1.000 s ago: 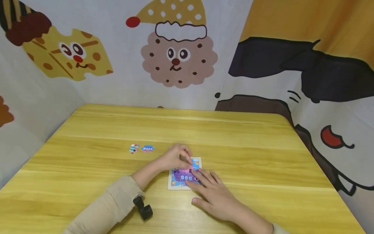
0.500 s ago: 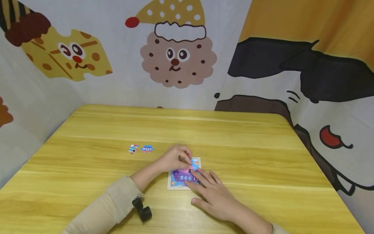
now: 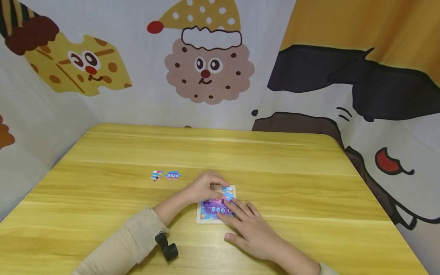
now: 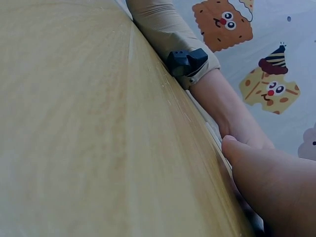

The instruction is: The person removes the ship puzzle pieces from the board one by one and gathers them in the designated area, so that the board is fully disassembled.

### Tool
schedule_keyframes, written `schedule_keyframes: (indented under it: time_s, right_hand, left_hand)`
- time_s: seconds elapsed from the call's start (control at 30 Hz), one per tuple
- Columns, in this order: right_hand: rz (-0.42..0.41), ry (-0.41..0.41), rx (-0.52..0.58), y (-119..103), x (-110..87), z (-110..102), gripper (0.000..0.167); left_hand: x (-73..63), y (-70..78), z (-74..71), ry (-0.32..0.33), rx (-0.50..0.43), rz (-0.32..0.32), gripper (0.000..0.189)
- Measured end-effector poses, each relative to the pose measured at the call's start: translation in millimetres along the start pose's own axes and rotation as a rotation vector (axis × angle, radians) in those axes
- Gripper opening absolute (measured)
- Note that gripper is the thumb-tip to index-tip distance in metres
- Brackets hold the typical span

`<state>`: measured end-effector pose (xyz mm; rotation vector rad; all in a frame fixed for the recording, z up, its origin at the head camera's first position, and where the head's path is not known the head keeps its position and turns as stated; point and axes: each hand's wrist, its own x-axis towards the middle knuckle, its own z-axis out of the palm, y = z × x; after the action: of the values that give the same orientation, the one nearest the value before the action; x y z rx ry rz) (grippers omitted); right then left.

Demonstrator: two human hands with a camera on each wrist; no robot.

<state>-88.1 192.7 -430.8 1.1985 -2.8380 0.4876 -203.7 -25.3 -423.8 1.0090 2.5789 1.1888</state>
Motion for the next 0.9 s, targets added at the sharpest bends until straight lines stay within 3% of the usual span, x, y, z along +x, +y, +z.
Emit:
schedule_keyframes:
  time_s: [0.23, 0.43, 0.7, 0.9]
  right_hand:
    - [-0.001, 0.003, 0.006, -0.1, -0.8, 0.1, 0.051]
    - [-0.003, 0.004, 0.005, -0.4, -0.8, 0.0, 0.051]
    - [0.001, 0.002, 0.007, -0.8, -0.9, -0.7, 0.051]
    - [-0.006, 0.006, 0.002, -0.7, -1.2, -0.2, 0.051]
  left_hand:
    - [0.0, 2.4, 0.4, -0.032, 0.065, 0.020, 0.034]
    - [-0.6, 3.2, 0.8, -0.013, 0.041, 0.015, 0.033]
    - [-1.0, 0.1, 2.1, 0.023, -0.186, -0.020, 0.025]
    - [-2.0, 0.6, 0.3, 0.030, -0.284, -0.061, 0.022]
